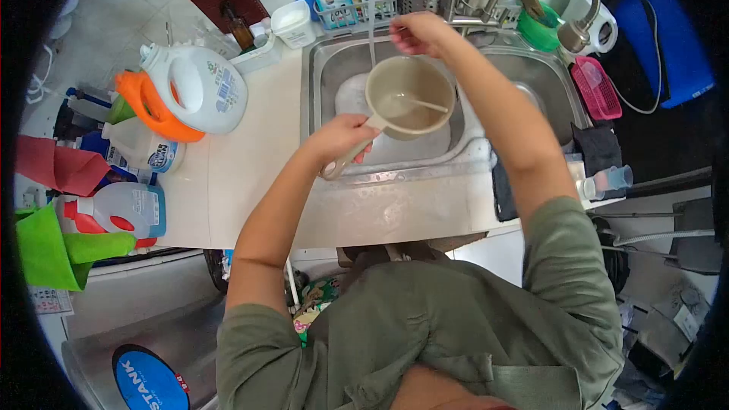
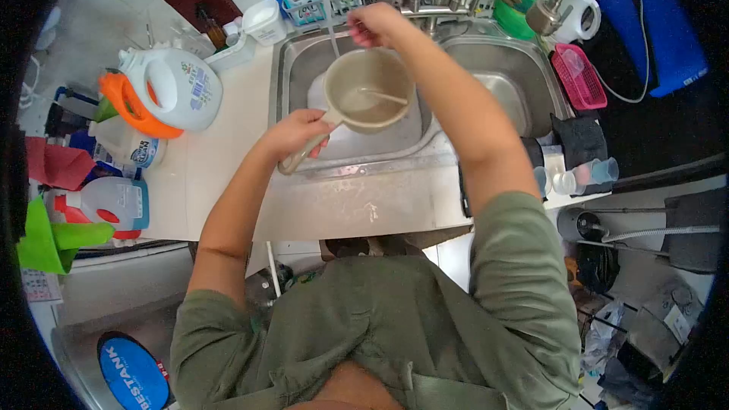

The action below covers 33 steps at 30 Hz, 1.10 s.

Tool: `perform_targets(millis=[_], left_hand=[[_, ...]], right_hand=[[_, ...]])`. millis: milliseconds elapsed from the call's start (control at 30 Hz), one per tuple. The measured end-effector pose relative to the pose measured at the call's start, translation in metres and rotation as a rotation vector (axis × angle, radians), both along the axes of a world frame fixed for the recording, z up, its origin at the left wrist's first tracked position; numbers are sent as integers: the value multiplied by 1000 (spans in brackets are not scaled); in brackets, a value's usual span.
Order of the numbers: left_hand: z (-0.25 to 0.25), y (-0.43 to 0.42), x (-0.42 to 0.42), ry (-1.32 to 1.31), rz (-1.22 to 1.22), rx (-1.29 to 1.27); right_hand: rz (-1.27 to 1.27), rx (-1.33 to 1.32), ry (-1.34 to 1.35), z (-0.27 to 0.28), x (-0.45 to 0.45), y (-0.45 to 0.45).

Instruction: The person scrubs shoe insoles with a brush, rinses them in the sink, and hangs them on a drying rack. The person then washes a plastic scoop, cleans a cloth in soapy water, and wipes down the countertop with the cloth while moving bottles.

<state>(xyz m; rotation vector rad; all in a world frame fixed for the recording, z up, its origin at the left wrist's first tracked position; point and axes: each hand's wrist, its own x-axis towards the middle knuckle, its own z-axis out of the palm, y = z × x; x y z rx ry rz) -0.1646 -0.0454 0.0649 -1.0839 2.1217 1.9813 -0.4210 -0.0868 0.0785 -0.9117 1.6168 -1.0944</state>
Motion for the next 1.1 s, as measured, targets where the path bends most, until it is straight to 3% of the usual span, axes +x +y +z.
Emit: perform_targets(millis=[33,100,167,300,400,467,500,533,567,600,700,733,800,967,1033,1100], left_hand=[[1,0,6,-12,-22,-16],[16,5,20,-49,-24,-50],[23,6,34,-35,54,51],[25,3,53,-7,97,101],[36,7,62,-69,128,58],[43,9,67,-63,150,39],[43,8,70,-64,147,47],[43,7,71,-43,139,81],[43,6,70,-20,131,112],[44,6,67,-19,127,118],[51,3,51,-46,34,111],[52,5,43,-67,13,28],[55,9,22,-91,-23,-46],[49,5,-59,24,-154,-219],[45,14,-102,100,-185,-313],[15,11,-153,147,-274,-566]], right_hand=[[-27,31,-344,-6,9,-18],[-116,70,-593,-5,34,-46],[-128,68,-799,-10,50,-77],[-122,89,-956,0,59,-100],[134,90,-1198,4,40,-95],[147,-8,-1345,3,8,-73],[591,100,-1391,0,-28,-70],[521,54,-1421,-12,-54,-77],[-192,-59,-946,28,-35,-45],[-140,21,-858,42,-44,-26],[25,145,114,29,-84,-17],[17,145,113,39,-81,-3],[20,116,440,60,-79,31],[27,204,706,69,-99,85],[60,36,1172,66,-103,105],[30,76,1242,62,-96,131]])
